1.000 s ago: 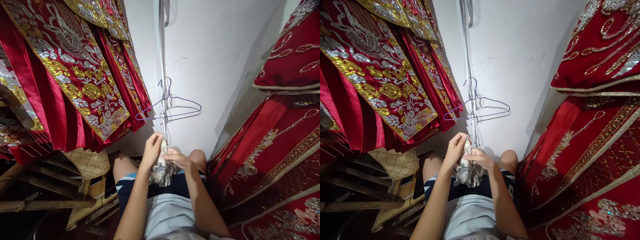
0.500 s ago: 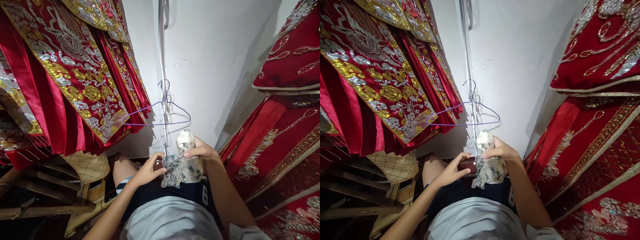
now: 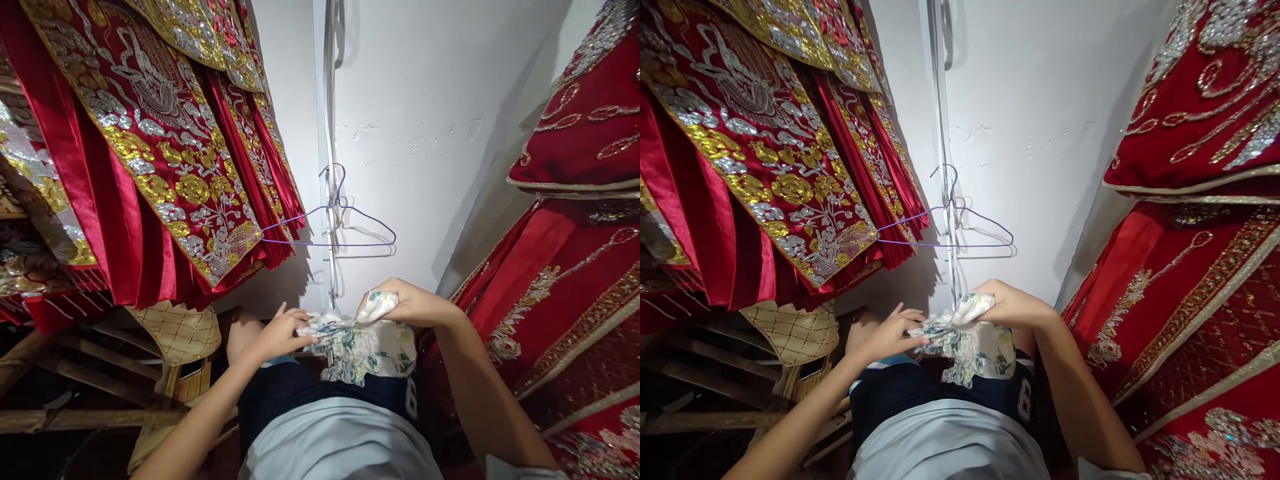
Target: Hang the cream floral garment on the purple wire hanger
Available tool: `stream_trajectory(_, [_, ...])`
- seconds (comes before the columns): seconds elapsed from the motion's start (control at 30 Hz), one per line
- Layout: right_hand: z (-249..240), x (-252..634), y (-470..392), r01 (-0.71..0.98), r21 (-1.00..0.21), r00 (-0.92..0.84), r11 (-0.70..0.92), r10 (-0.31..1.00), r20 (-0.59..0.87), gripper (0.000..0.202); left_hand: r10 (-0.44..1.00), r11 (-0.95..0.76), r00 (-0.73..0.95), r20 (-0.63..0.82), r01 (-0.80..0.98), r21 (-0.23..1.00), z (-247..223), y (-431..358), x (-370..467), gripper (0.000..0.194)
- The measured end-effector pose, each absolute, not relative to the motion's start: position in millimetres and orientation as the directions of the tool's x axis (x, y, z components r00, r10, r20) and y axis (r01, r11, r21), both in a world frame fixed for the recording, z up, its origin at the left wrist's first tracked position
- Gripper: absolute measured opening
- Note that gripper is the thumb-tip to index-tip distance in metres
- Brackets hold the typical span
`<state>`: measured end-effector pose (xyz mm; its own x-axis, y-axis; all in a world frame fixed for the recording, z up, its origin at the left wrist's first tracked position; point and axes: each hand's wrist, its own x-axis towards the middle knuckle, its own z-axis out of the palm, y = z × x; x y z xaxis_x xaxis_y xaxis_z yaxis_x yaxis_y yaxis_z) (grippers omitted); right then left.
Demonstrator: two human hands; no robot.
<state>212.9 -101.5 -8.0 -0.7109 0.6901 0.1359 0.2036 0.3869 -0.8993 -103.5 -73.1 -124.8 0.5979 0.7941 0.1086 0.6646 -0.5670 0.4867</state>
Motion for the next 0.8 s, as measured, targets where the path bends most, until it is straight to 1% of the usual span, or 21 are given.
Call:
stream_trajectory(0.07, [-5,220,-92,0.253,-0.852,-0.657,0.458,0.728,0.196,0.017,0.869,-0.473,0.49,0.066,0.785,0.4,-120,-70,-133,0.028])
stream_trajectory(0.13, [-6,224,-76,0.332,-0.795,-0.585,0.507,0.772,0.248,0.02,0.915,-0.39,0.402,0.043,0.852,0.348,-111,-73,-157,0.029])
stream_trajectory(0.2, [-13,219,-51,0.365,-0.755,-0.518,0.544,0.793,0.321,0.026,0.941,-0.335,0.33,0.07,0.89,0.309,-102,-79,-172,0.029])
stream_trajectory(0.23, [-19,214,-36,0.355,-0.743,-0.482,0.567,0.792,0.374,0.032,0.947,-0.322,0.304,0.106,0.896,0.305,-97,-83,-176,0.03])
stream_trajectory(0.3, [-34,196,-5,0.315,-0.735,-0.33,0.6,0.796,0.508,0.043,0.938,-0.334,0.271,0.217,0.875,0.349,-90,-90,-177,0.033])
stream_trajectory(0.33, [-43,186,9,0.306,-0.735,-0.254,0.605,0.796,0.549,0.048,0.924,-0.361,0.265,0.277,0.843,0.398,-88,-93,-176,0.035])
stream_trajectory(0.37, [-51,176,22,0.304,-0.746,-0.199,0.593,0.805,0.559,0.049,0.908,-0.395,0.26,0.329,0.796,0.459,-86,-96,-173,0.036])
stream_trajectory(0.4, [-60,168,32,0.299,-0.763,-0.182,0.573,0.819,0.544,0.046,0.892,-0.428,0.255,0.373,0.741,0.518,-84,-98,-169,0.036])
stream_trajectory(0.47, [-73,159,46,0.288,-0.788,-0.2,0.544,0.839,0.506,0.034,0.868,-0.481,0.249,0.429,0.633,0.607,-81,-103,-161,0.036])
stream_trajectory(0.53, [-81,163,49,0.276,-0.791,-0.211,0.546,0.838,0.504,0.027,0.848,-0.523,0.27,0.456,0.558,0.644,-76,-107,-154,0.039])
stream_trajectory(0.57, [-82,169,47,0.278,-0.783,-0.199,0.556,0.831,0.52,0.028,0.839,-0.541,0.294,0.459,0.551,0.635,-73,-109,-152,0.038])
stream_trajectory(0.63, [-80,190,38,0.297,-0.762,-0.167,0.575,0.818,0.551,0.03,0.824,-0.565,0.371,0.429,0.607,0.559,-66,-109,-149,0.035])
stream_trajectory(0.7, [-71,213,26,0.333,-0.743,-0.168,0.58,0.812,0.559,0.032,0.828,-0.557,0.436,0.353,0.709,0.432,-58,-106,-148,0.036])
stream_trajectory(0.73, [-66,224,20,0.352,-0.734,-0.181,0.581,0.812,0.555,0.032,0.841,-0.536,0.442,0.312,0.759,0.37,-54,-104,-148,0.037])
stream_trajectory(0.8, [-53,239,8,0.383,-0.718,-0.213,0.582,0.812,0.544,0.033,0.884,-0.456,0.397,0.247,0.847,0.273,-45,-98,-146,0.04])
